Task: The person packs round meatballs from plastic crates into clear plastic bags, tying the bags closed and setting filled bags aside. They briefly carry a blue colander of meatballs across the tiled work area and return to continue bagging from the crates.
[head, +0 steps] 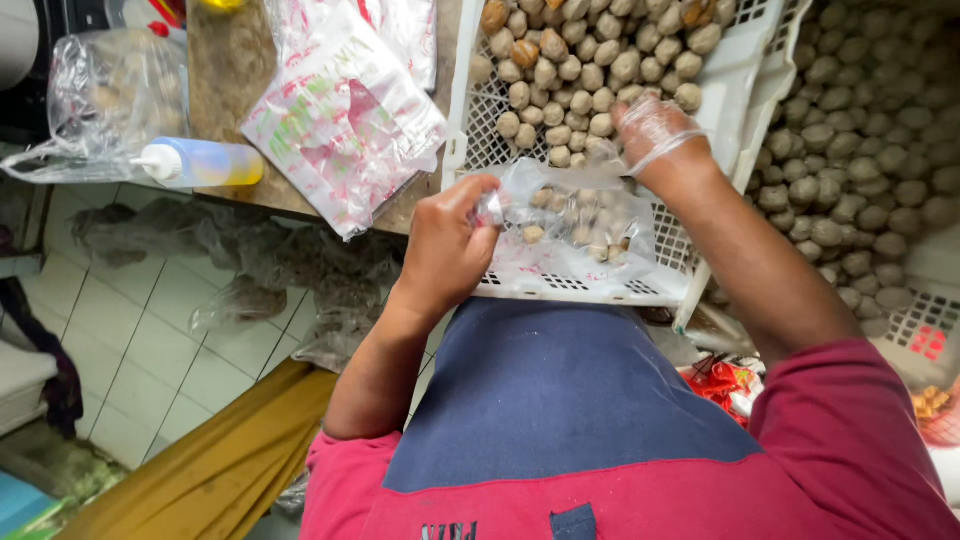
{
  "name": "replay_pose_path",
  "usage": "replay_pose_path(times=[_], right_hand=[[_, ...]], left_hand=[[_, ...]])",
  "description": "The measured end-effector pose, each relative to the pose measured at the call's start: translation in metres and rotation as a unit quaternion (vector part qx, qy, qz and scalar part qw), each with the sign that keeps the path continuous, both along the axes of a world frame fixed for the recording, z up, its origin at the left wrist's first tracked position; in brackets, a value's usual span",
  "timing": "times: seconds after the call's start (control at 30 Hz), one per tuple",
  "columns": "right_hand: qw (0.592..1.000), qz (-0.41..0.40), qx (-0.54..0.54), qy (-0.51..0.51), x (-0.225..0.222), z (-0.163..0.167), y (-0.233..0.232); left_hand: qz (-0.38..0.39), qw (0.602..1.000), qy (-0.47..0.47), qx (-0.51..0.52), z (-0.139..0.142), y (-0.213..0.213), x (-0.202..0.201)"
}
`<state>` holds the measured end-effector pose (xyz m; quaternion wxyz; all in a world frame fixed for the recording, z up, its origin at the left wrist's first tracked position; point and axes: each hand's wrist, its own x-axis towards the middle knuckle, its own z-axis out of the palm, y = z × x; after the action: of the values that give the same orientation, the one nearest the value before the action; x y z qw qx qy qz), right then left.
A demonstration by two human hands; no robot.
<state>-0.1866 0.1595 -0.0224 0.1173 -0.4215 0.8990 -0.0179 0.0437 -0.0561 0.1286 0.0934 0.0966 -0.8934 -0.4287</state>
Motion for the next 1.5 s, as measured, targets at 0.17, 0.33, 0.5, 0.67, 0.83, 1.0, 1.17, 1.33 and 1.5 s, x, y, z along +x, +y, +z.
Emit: replay_pose_path(times=[0.17,0.33,0.5,0.67,0.83,1.0,1.17,1.33,1.5], right_hand=[[0.976,-0.044,-0.149,-0.149,0.001,0.061,0.028],[0.764,0.000,-0.271,-0.585,0.062,0.096,0.035],[0.879,0.127,-0.365,-0.281,0.099,0.070,-0.008],[0.903,-0.090,-0.260,-0.329,0.058,0.070,0.037],[0.954,-0.127,-0.265,0.052,-0.035,0.055,0.051],[0.952,-0.066,-0.244,0.173,-0.086,0.021,0.011],[0.985,-0.108,-0.039,0.128,-0.104,0.035,-0.024],[0.961,-0.200,-0.026,-0.188,-0.102,0.088,-0.070],[0.768,-0.148,-0.537,-0.316,-0.110,0.101,-0.094]], left_hand=[[0.052,0.988,-0.121,0.084,0.024,0.008,0.002],[0.042,0.993,-0.088,0.061,0.025,0.013,0.002],[0.023,0.994,-0.078,0.069,0.015,0.011,0.002],[-0.018,0.993,-0.043,0.105,0.015,0.002,0.008],[-0.081,0.991,-0.013,0.108,0.016,-0.001,0.013],[-0.069,0.990,-0.057,0.113,0.018,-0.002,0.016],[-0.083,0.992,0.028,0.092,0.017,-0.003,0.015],[-0.059,0.993,0.014,0.098,0.014,-0.002,0.018],[-0.051,0.994,0.036,0.088,0.010,0.001,0.017]])
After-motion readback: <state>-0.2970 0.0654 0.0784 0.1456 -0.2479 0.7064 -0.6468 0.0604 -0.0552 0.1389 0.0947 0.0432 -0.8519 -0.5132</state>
